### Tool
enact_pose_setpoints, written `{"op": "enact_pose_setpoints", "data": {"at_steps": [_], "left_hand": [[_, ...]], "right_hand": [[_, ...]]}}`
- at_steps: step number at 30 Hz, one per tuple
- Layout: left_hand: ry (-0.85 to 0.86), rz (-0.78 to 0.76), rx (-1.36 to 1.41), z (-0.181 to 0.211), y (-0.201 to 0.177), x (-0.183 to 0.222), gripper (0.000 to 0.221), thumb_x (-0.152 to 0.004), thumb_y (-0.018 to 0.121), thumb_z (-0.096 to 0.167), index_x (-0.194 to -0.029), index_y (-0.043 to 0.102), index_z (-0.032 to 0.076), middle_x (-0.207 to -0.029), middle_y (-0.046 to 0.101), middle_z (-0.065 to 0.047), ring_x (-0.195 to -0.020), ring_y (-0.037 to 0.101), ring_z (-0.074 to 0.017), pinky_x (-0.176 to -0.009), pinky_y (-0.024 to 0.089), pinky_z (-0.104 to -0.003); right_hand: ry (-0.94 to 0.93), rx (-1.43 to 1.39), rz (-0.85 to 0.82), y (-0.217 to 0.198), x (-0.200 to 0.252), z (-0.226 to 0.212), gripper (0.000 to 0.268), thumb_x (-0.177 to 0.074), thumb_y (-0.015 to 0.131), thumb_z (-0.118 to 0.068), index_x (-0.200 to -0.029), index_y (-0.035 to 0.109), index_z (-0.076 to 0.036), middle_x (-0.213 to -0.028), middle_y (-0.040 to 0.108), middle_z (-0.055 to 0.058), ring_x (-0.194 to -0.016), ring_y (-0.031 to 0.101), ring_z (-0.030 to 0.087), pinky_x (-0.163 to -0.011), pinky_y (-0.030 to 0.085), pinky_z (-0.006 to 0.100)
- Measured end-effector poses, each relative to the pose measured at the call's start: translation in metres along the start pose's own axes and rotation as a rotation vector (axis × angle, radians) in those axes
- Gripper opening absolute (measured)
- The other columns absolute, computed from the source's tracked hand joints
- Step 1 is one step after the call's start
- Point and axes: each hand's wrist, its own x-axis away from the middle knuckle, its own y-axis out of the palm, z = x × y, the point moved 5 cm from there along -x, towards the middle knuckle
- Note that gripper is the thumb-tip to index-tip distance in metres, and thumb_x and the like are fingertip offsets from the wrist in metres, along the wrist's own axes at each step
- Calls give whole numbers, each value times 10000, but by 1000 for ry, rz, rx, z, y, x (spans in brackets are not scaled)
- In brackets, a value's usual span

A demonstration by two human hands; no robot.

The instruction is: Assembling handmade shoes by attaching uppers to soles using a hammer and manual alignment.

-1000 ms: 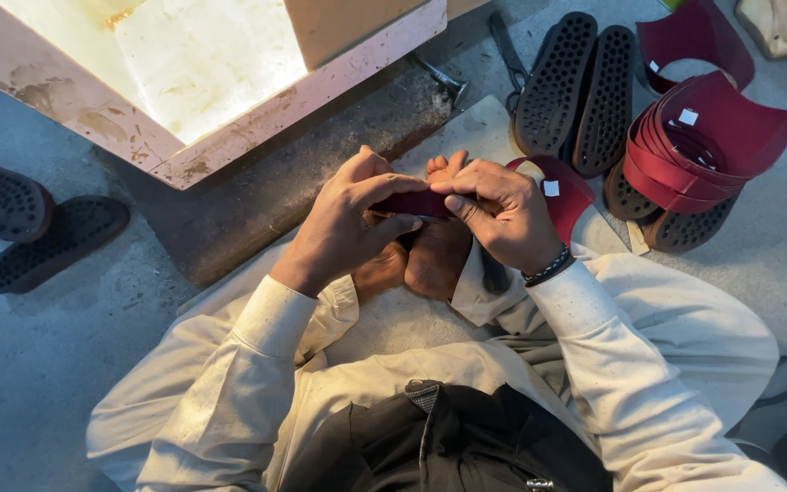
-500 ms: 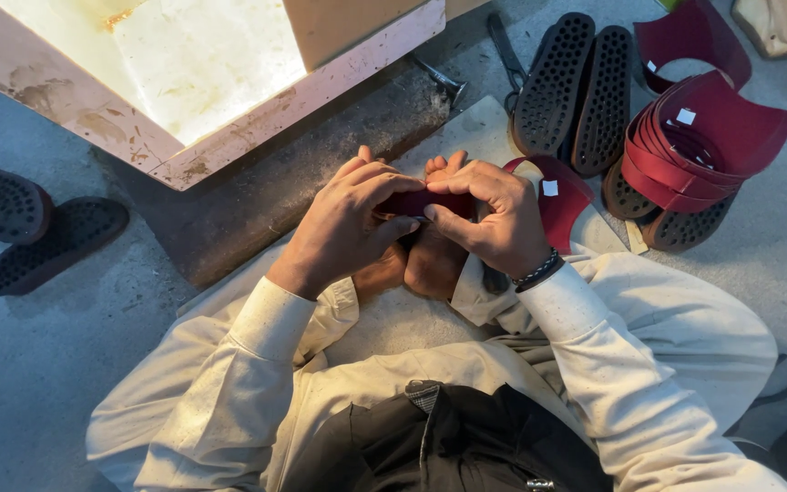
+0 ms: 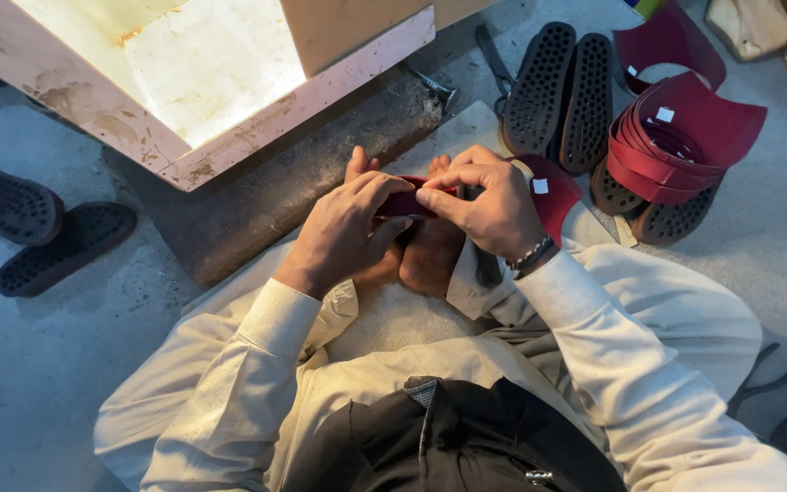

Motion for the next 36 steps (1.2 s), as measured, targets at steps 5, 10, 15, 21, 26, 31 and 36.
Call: {"op": "enact_pose_setpoints", "data": {"at_steps": [5, 10, 15, 21, 26, 31, 36], "left_hand": [[24, 58, -167, 33, 13, 32, 385, -913, 706, 243, -1264, 649, 97, -1123, 681, -111, -990, 715, -354, -831, 587, -442], [-30, 179, -220, 91, 15, 64, 446, -919, 708, 255, -1339, 653, 117, -1153, 660, -105, -1081, 695, -307, -867, 585, -395], [-403, 307, -30, 119, 34, 117, 537, -865, 748, 119, -1371, 579, 59, -1113, 631, -143, -919, 687, -252, -813, 593, -345], [-676, 356, 252, 107, 48, 152, 434, -875, 792, 206, -1261, 677, 43, -1047, 715, -108, -861, 691, -191, -788, 576, -299], [-803, 336, 362, 110, 56, 159, 420, -841, 788, 140, -1245, 697, 69, -1024, 721, -81, -806, 696, -153, -763, 585, -270], [-1060, 226, 439, 103, 68, 173, 439, -781, 835, 230, -1191, 710, 137, -1052, 767, -9, -913, 745, -138, -825, 612, -270], [-1051, 177, 495, 103, 70, 174, 590, -818, 791, 252, -1382, 637, 167, -1122, 696, -51, -945, 707, -150, -856, 620, -292]], "right_hand": [[413, -366, 243, 7, 61, 42, 386, -949, 728, -413, -1061, 692, -45, -840, 675, 109, -814, 695, 194, -683, 616, 385], [818, -871, 54, 33, 88, 54, 440, -914, 724, -436, -986, 696, -4, -881, 710, 179, -813, 738, 300, -751, 642, 472], [611, -977, -256, 65, 91, 28, 160, -965, 704, -190, -981, 703, -31, -834, 740, 78, -703, 688, 126, -640, 566, 230], [681, -844, -372, 95, 121, 36, 186, -920, 745, -185, -936, 665, -18, -862, 766, 123, -732, 721, 160, -643, 593, 252], [514, -766, -359, 93, 117, 37, 155, -889, 780, -134, -970, 701, -29, -886, 775, 79, -780, 722, 120, -680, 599, 231], [544, -571, -233, 89, 102, 59, 151, -900, 810, -186, -867, 714, -75, -614, 610, -28, -511, 476, 29, -480, 383, 167], [622, -608, -277, 107, 110, 85, 175, -902, 805, -191, -836, 700, -67, -551, 453, -70, -503, 443, 45, -453, 396, 200]]}}
